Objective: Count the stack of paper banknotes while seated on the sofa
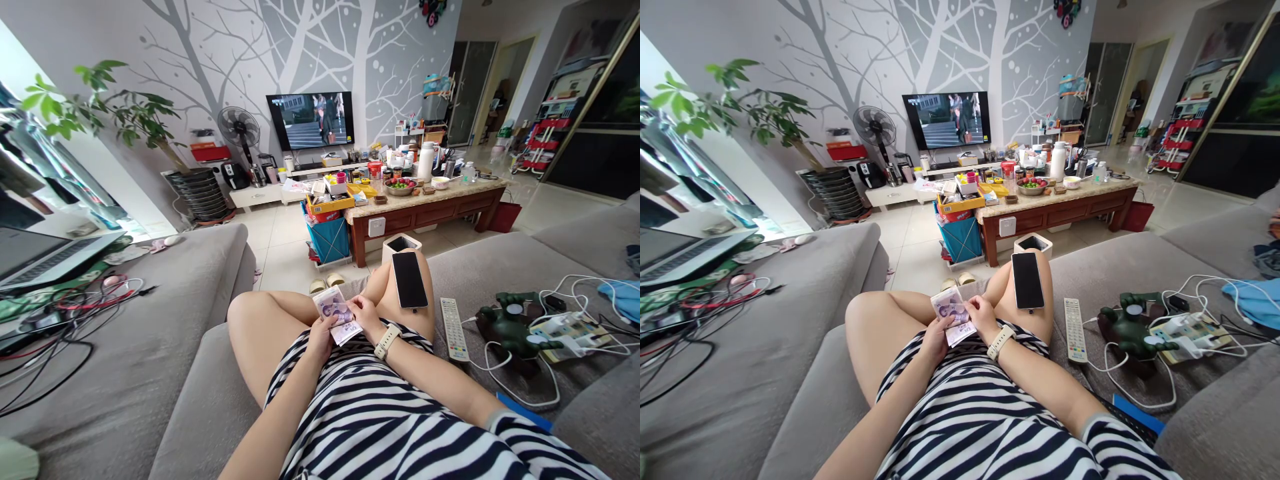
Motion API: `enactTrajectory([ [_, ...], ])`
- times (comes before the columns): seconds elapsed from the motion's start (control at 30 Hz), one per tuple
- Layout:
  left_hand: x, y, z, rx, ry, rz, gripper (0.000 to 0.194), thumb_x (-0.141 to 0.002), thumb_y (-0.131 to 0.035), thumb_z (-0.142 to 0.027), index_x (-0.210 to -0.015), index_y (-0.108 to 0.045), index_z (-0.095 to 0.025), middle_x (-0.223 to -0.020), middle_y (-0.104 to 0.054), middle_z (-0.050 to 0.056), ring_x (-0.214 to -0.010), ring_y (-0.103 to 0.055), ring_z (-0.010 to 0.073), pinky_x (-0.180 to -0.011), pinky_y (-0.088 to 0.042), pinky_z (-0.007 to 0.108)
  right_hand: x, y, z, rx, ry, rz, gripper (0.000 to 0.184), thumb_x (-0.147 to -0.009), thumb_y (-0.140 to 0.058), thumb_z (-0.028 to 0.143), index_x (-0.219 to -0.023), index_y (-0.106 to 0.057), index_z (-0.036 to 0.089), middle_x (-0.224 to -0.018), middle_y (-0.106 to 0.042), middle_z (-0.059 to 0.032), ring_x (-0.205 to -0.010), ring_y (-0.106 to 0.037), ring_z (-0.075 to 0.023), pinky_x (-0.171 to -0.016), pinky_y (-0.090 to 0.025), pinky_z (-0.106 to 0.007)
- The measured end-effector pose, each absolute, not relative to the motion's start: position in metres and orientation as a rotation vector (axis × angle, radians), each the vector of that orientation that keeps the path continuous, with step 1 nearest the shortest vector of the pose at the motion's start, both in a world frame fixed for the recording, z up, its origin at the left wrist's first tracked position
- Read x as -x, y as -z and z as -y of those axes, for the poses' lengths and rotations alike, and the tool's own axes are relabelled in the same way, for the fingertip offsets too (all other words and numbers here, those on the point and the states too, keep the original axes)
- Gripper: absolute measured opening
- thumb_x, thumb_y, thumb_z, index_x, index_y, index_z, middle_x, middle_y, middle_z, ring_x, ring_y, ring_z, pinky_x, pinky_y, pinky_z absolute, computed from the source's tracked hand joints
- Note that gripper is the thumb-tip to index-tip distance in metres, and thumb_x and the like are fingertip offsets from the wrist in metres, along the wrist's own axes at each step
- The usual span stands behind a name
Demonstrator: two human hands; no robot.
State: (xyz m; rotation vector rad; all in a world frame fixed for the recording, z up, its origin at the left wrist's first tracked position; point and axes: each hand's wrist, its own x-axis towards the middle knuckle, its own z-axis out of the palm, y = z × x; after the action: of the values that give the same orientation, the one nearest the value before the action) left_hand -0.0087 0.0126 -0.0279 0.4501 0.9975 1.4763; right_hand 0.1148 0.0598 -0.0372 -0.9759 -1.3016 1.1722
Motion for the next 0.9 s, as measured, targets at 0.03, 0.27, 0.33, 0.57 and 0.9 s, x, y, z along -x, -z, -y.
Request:
enactTrajectory([
  [0.03,0.0086,0.0277,-0.0126,-0.449,-1.475,-0.996,0.018,-0.067,-0.063,-0.005,-0.084,-0.064,-0.010,-0.073,-0.073,0.011,-0.076,-0.071,0.0270,-0.078,-0.056,0.042,-0.1149,0.0372,-0.0596,0.978,-1.166,1.306,0.024,-0.074,-0.060,0.042,-0.066,-0.056,0.019,-0.059,-0.055,0.0020,-0.057,-0.049,-0.0146,-0.055,-0.040,-0.025],
  [0.27,0.0089,0.0280,-0.0130,-0.424,-1.486,-0.995,0.017,-0.070,-0.063,-0.009,-0.087,-0.064,-0.009,-0.075,-0.073,0.011,-0.073,-0.071,0.0242,-0.078,-0.057,0.039,-0.1147,0.0359,-0.0576,0.951,-1.171,1.313,0.028,-0.074,-0.060,0.044,-0.064,-0.056,0.018,-0.057,-0.054,0.0018,-0.056,-0.049,-0.0143,-0.055,-0.040,-0.025],
  [0.33,0.0086,0.0278,-0.0128,-0.417,-1.491,-0.990,0.017,-0.071,-0.063,-0.010,-0.088,-0.064,-0.009,-0.074,-0.073,0.011,-0.074,-0.071,0.0252,-0.078,-0.057,0.040,-0.1146,0.0358,-0.0572,0.941,-1.180,1.305,0.029,-0.074,-0.060,0.045,-0.064,-0.055,0.019,-0.056,-0.053,0.0021,-0.055,-0.048,-0.0140,-0.054,-0.040,-0.025],
  [0.57,0.0063,0.0253,-0.0146,-0.365,-1.511,-0.933,0.023,-0.082,-0.056,-0.024,-0.098,-0.064,-0.009,-0.085,-0.074,0.012,-0.084,-0.070,0.0255,-0.081,-0.056,0.040,-0.1151,0.0341,-0.0551,0.887,-1.233,1.281,0.029,-0.074,-0.061,0.046,-0.065,-0.055,0.019,-0.054,-0.051,0.0034,-0.052,-0.046,-0.0128,-0.051,-0.038,-0.024],
  [0.9,0.0065,0.0259,-0.0178,-0.334,-1.525,-0.918,0.023,-0.084,-0.053,-0.024,-0.098,-0.064,-0.010,-0.086,-0.074,0.011,-0.084,-0.070,0.0241,-0.082,-0.056,0.039,-0.1142,0.0336,-0.0544,0.812,-1.338,1.268,0.028,-0.073,-0.063,0.045,-0.068,-0.057,0.018,-0.056,-0.052,0.0034,-0.051,-0.046,-0.0120,-0.052,-0.038,-0.024],
])
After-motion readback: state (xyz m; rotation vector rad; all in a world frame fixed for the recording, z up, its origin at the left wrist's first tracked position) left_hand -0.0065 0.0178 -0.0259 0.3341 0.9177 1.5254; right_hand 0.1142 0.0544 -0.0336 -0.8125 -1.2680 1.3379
